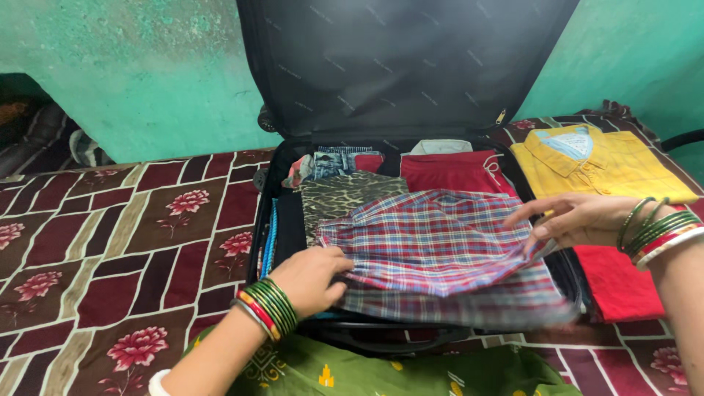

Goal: The person packs a suitcase by placing and smoothing various clothing items, including a red garment, a leopard-print fabric, a plaid shirt, and yellow clothing into the luggage one by one.

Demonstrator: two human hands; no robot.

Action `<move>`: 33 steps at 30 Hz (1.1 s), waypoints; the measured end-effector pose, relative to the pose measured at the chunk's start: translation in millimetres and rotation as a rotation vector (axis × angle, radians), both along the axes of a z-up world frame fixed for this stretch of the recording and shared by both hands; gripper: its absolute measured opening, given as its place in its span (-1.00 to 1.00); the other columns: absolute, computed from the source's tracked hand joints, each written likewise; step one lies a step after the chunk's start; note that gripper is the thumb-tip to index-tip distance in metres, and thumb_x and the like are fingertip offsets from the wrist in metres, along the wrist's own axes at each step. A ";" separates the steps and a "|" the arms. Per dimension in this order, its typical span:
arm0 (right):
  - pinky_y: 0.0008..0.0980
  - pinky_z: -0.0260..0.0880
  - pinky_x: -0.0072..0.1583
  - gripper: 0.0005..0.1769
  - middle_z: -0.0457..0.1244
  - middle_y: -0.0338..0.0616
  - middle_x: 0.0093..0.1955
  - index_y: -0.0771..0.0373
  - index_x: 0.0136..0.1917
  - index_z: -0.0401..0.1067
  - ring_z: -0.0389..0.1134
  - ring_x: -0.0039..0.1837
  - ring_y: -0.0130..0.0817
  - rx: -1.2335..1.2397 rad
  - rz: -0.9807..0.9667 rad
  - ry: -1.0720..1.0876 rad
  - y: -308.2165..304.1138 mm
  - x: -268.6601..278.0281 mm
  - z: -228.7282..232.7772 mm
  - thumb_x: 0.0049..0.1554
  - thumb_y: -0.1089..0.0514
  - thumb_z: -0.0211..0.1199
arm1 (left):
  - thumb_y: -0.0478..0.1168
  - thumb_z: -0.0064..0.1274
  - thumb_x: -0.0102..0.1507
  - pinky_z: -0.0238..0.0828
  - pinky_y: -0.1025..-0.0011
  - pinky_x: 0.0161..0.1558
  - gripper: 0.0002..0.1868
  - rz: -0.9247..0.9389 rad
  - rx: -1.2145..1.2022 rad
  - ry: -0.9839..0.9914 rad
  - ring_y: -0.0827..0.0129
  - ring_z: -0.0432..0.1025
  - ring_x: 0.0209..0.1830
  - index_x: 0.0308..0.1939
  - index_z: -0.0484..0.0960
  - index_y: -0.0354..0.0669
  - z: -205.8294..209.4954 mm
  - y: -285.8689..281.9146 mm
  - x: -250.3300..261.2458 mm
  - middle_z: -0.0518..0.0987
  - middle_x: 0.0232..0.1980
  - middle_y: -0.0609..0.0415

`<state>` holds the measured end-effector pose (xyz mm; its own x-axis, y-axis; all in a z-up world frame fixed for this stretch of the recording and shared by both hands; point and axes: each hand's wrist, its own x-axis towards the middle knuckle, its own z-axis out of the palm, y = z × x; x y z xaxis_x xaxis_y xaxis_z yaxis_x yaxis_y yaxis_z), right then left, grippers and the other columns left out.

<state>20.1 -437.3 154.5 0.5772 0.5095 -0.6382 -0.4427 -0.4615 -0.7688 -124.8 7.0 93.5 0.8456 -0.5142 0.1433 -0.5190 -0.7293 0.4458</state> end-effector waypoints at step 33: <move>-0.08 0.16 0.45 -0.20 0.16 0.10 0.53 0.15 0.57 0.14 0.19 0.53 0.07 -0.301 -0.311 -1.368 58.6 74.2 -101.2 0.08 0.18 0.26 | 0.21 -0.06 0.34 -0.17 -0.16 0.51 -0.22 0.475 -0.151 -0.219 -0.24 -0.13 0.63 0.57 0.18 0.01 -66.8 -56.2 165.0 0.08 0.59 -0.35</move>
